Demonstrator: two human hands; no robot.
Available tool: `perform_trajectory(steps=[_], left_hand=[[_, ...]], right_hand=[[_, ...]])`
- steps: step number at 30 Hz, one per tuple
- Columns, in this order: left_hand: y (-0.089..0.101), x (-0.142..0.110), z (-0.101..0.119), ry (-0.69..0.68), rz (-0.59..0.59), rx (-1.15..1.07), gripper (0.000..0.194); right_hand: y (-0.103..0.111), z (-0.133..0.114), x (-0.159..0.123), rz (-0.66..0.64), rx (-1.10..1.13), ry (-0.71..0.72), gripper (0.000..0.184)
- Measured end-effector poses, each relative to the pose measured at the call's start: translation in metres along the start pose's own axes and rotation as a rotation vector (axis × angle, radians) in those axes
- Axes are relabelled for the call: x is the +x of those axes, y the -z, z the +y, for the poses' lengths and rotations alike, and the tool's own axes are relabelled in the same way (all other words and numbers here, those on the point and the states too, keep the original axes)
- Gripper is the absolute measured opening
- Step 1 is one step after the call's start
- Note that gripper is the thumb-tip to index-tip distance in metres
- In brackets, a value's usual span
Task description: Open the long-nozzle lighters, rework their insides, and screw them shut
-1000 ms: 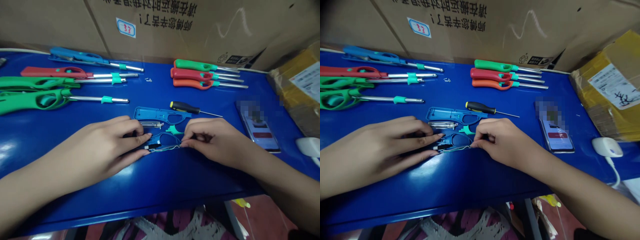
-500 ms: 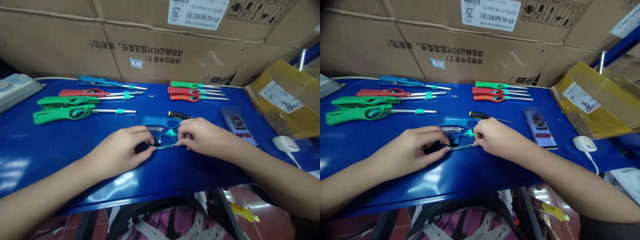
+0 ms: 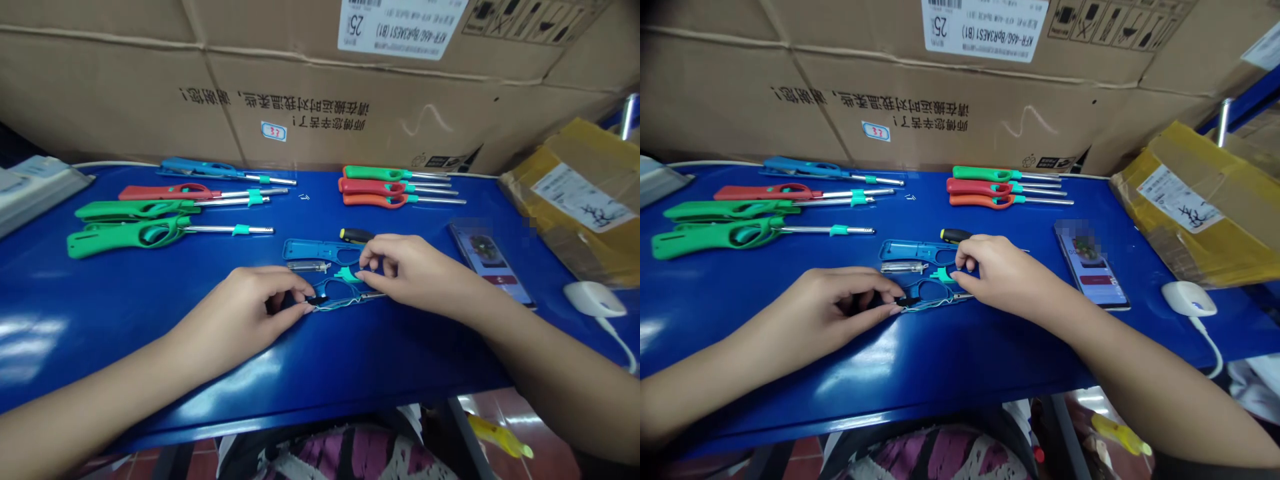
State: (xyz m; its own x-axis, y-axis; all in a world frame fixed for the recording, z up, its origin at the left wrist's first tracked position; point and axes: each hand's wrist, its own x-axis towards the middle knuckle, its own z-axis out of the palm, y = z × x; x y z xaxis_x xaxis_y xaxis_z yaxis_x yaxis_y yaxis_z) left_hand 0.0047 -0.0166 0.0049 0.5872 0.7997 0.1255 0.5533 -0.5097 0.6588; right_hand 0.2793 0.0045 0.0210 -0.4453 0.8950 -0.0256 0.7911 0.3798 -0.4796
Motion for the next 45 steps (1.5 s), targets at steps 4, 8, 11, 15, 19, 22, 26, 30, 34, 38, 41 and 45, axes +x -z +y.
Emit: perform_trajectory(steps=[4,8,11,15,19,22,26,30,34,38,41,45], left_hand=[[-0.001,0.000,0.002,-0.066,0.032,0.073,0.018],[-0.004,-0.003,0.001,-0.129,0.042,0.187,0.025],[-0.006,-0.006,-0.002,-0.164,0.043,0.248,0.027],[-0.007,-0.007,-0.004,-0.191,0.042,0.280,0.027],[-0.007,-0.006,-0.003,-0.206,0.060,0.268,0.025],[-0.007,-0.005,-0.002,-0.217,0.073,0.258,0.023],[-0.008,-0.006,-0.001,-0.219,0.077,0.247,0.022],[-0.010,-0.006,-0.001,-0.223,0.093,0.225,0.021],[-0.012,-0.005,-0.002,-0.236,0.127,0.202,0.019],[-0.014,-0.003,-0.005,-0.254,0.153,0.180,0.019],[-0.015,-0.001,-0.007,-0.247,0.168,0.158,0.019],[-0.017,0.001,-0.009,-0.262,0.206,0.149,0.016]], right_hand=[[-0.002,0.003,-0.003,-0.034,-0.004,0.036,0.010],[-0.001,0.003,-0.004,-0.061,-0.079,0.056,0.008],[-0.001,0.003,-0.005,-0.067,-0.128,0.055,0.009],[0.002,0.002,-0.009,0.005,-0.136,0.116,0.014],[0.004,-0.002,-0.014,-0.078,-0.130,0.278,0.012],[0.001,-0.003,-0.016,-0.142,-0.136,0.314,0.014],[-0.005,-0.005,-0.014,-0.144,-0.109,0.318,0.014],[-0.011,-0.007,-0.012,-0.159,-0.090,0.324,0.016],[-0.015,-0.008,-0.012,-0.148,-0.087,0.310,0.018],[-0.015,-0.008,-0.012,-0.160,-0.096,0.303,0.017],[-0.015,-0.009,-0.013,-0.163,-0.102,0.290,0.016],[-0.015,-0.010,-0.013,-0.170,-0.099,0.264,0.017]])
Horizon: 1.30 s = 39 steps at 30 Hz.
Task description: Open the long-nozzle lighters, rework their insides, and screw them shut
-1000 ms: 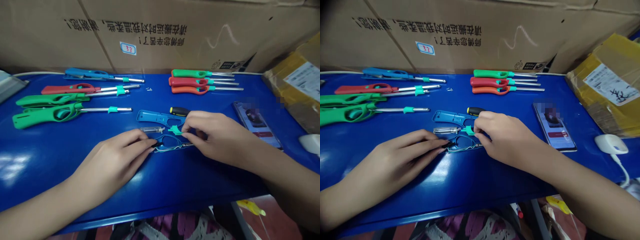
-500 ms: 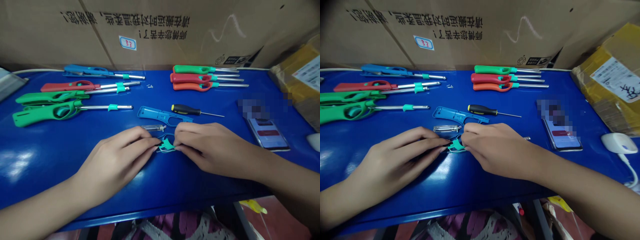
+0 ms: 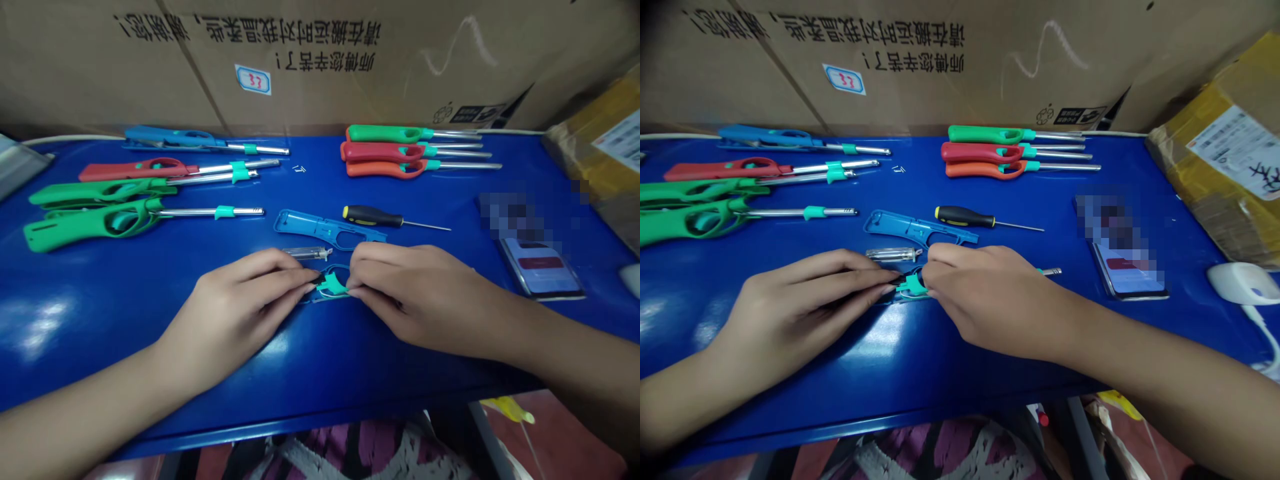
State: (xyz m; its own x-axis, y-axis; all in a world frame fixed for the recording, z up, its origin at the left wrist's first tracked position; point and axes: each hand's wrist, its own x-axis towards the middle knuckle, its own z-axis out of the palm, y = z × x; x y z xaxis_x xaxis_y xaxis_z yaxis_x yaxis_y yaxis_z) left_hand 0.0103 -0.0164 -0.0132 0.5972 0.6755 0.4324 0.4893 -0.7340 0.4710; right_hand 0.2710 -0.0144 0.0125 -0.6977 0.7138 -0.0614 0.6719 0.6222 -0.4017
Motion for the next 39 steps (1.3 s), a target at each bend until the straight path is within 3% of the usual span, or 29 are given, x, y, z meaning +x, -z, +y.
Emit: perform_trajectory(steps=[18,39], left_hand=[[0.0022,-0.0023,-0.0048,-0.079,0.020,0.051,0.015],[0.0019,-0.0024,-0.0082,-0.047,0.004,-0.002,0.018]], right_hand=[[-0.0032,0.0049,0.0007,0.017,-0.011,0.011,0.016],[0.0014,0.0057,0.0011,0.003,-0.104,0.128,0.014]])
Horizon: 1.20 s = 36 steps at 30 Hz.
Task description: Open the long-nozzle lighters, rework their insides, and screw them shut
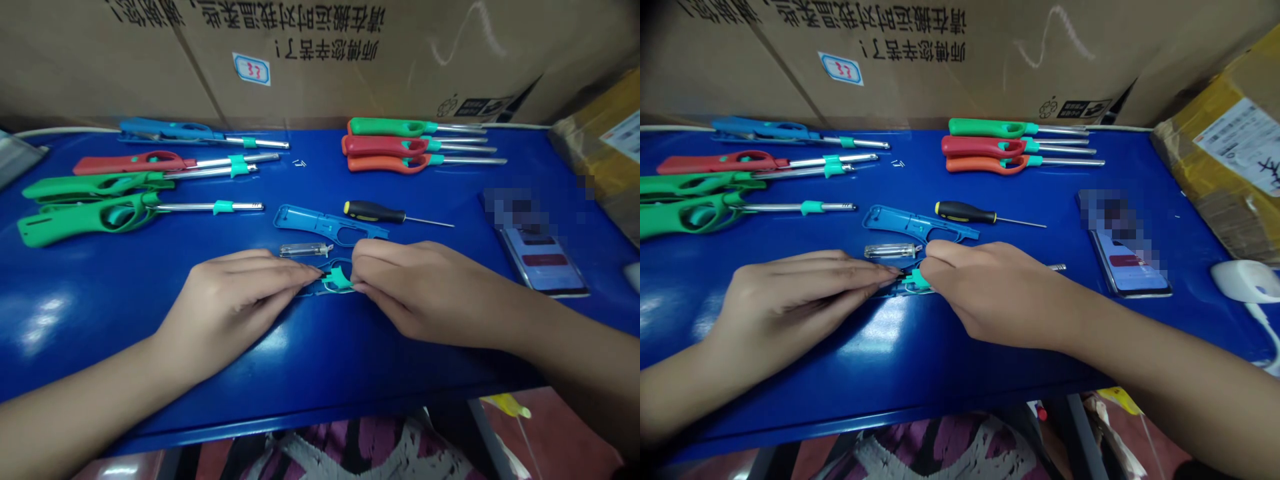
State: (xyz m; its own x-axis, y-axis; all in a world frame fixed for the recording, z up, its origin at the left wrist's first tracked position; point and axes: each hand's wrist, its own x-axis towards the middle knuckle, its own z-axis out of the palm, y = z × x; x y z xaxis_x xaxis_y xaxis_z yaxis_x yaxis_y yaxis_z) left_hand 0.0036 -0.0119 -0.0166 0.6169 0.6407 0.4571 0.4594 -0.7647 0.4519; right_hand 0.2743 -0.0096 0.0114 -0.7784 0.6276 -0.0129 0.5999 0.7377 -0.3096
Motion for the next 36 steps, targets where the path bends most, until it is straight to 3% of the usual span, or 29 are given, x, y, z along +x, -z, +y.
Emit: perform_trajectory(steps=[13,21,26,33,36], left_hand=[[0.0002,0.0009,0.0005,-0.018,-0.013,0.039,0.017],[-0.0032,0.0043,0.0001,0.052,0.024,0.041,0.011],[-0.0010,0.0020,-0.0014,0.016,-0.014,0.017,0.013],[0.0031,0.0020,-0.0003,-0.105,-0.056,0.145,0.016],[0.0010,0.0036,0.0010,-0.073,-0.040,0.115,0.013]], right_hand=[[-0.0014,0.0030,-0.0004,-0.015,0.076,-0.016,0.020],[-0.0003,0.0014,-0.0002,-0.015,0.043,-0.008,0.020],[-0.0002,0.0017,0.0002,-0.030,0.048,-0.019,0.020],[-0.0003,0.0028,-0.0003,-0.023,0.062,-0.017,0.019],[0.0000,0.0029,-0.0005,-0.025,0.054,-0.014,0.019]])
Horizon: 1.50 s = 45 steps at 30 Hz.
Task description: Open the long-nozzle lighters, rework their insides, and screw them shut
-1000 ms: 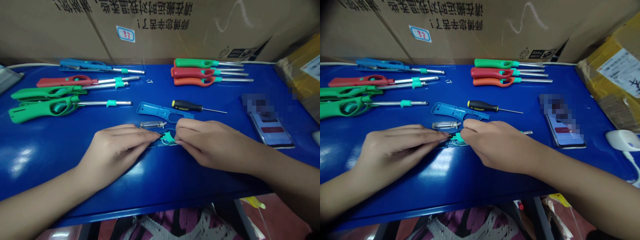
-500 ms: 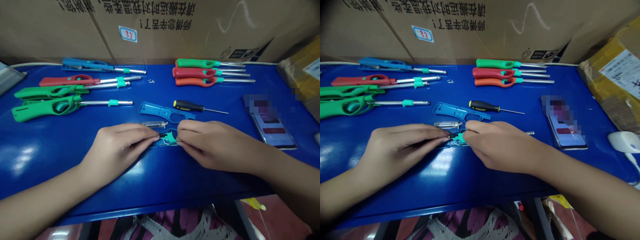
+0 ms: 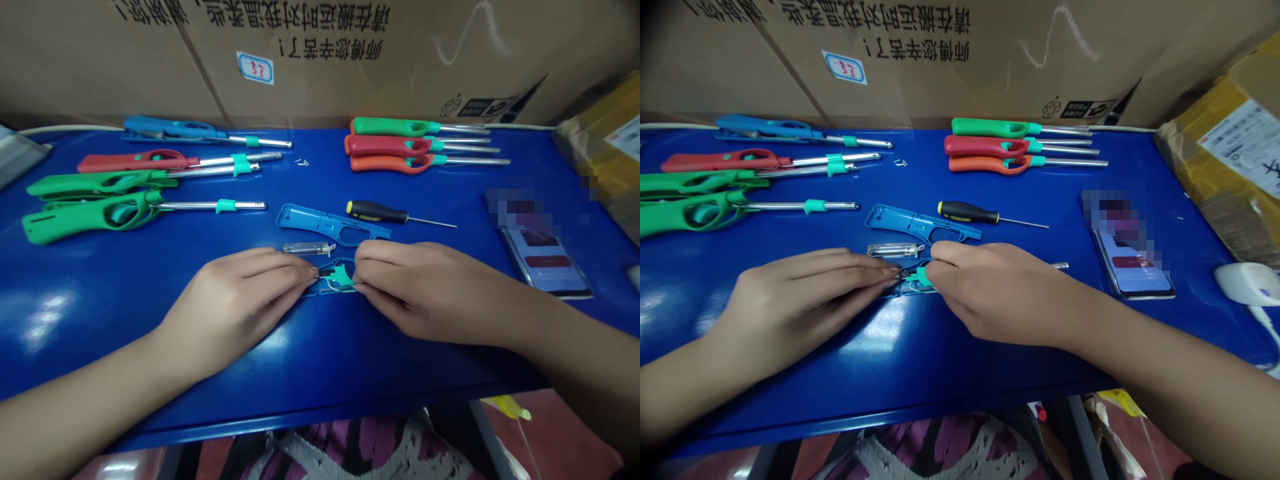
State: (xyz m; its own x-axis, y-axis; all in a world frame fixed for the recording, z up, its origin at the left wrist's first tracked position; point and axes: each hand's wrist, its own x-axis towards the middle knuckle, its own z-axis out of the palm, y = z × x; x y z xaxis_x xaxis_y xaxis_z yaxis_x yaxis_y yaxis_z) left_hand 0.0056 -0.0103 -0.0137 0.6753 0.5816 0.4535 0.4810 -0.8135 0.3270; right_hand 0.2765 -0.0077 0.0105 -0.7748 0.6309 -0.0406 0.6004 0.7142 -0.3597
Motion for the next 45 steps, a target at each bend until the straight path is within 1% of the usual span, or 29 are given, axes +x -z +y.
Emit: perform_trajectory(steps=[3,6,14,19,28,32,37,40,43,45], left_hand=[[-0.0026,0.0006,0.0003,0.074,0.026,-0.091,0.010],[-0.0048,0.0007,-0.0008,0.100,0.043,-0.151,0.009],[-0.0073,0.0023,-0.0009,0.118,0.057,-0.127,0.008],[-0.0075,0.0014,-0.0009,0.099,0.068,-0.115,0.012],[-0.0061,-0.0020,-0.0060,0.042,0.023,-0.138,0.010],[-0.0026,-0.0014,-0.0065,-0.039,-0.016,-0.058,0.014],[-0.0009,-0.0038,-0.0061,-0.081,-0.066,0.067,0.018],[-0.0004,-0.0055,-0.0065,-0.091,-0.065,0.080,0.018],[0.0002,-0.0057,-0.0070,-0.081,-0.042,0.048,0.019],[0.0006,-0.0052,-0.0070,-0.070,-0.054,0.029,0.019]], right_hand=[[0.0003,0.0001,-0.0011,-0.011,-0.007,-0.001,0.018],[0.0007,0.0001,-0.0020,-0.016,-0.012,0.001,0.018],[0.0029,-0.0005,0.0005,-0.023,-0.018,0.001,0.014],[0.0025,-0.0004,-0.0001,-0.029,-0.010,0.002,0.014],[0.0034,0.0000,-0.0009,-0.048,-0.022,0.002,0.015],[0.0035,-0.0002,-0.0008,-0.048,-0.018,0.009,0.017],[0.0036,0.0004,0.0005,-0.050,-0.030,0.011,0.018],[0.0037,0.0013,0.0008,-0.051,-0.035,0.010,0.018],[0.0040,0.0014,0.0007,-0.038,-0.027,0.011,0.016],[0.0038,0.0012,0.0006,-0.039,-0.008,0.004,0.016]])
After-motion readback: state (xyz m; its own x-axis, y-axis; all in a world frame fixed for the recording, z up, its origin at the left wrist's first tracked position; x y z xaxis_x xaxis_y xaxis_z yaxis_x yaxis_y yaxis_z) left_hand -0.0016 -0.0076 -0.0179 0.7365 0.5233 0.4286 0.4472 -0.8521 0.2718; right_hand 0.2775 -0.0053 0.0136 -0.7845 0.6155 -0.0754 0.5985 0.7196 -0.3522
